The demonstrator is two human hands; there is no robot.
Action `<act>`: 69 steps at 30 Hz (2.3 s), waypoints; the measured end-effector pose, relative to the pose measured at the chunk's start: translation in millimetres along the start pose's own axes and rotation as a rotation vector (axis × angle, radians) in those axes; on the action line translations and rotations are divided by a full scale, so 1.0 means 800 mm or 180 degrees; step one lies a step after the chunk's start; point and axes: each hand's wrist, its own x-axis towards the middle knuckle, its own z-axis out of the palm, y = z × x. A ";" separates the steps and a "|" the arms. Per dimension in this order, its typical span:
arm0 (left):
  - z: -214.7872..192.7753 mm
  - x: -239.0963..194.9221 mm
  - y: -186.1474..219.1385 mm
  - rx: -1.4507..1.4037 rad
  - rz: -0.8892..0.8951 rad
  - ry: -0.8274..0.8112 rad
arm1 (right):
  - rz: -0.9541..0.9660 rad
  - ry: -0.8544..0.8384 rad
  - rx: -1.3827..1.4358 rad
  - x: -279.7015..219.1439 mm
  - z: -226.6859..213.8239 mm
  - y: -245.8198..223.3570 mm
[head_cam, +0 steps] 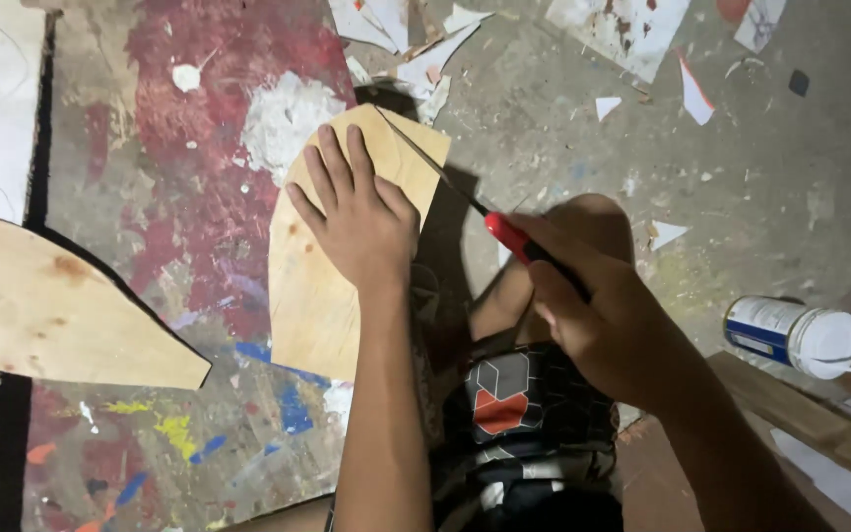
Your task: Sawing a curved shape out of a thin plywood sheet using a hand saw
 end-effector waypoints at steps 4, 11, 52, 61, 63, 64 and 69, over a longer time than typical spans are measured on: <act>0.001 0.002 -0.004 0.0044 -0.0111 -0.0268 | 0.0185 -0.0165 0.0084 0.007 0.007 -0.002; 0.006 -0.001 -0.007 0.0085 0.0055 -0.0231 | -0.0781 0.0397 -0.0797 0.036 0.015 0.025; 0.012 0.021 -0.006 0.0025 0.0040 0.0024 | -0.1193 0.2252 -0.0319 0.034 0.005 -0.025; -0.163 0.016 -0.080 -0.1213 0.0656 -0.0639 | 0.0046 0.2013 -0.0043 -0.067 -0.012 0.093; -0.230 -0.026 -0.091 -0.1675 0.0823 -0.0768 | -0.0327 0.1639 0.0517 -0.081 -0.016 0.092; -0.244 -0.044 -0.106 -0.1667 0.0814 -0.0767 | -0.0327 0.1628 0.0521 -0.084 -0.016 0.099; -0.259 -0.205 -0.269 -0.1159 -0.0999 0.0202 | -0.0083 0.1578 0.0261 -0.095 -0.025 0.127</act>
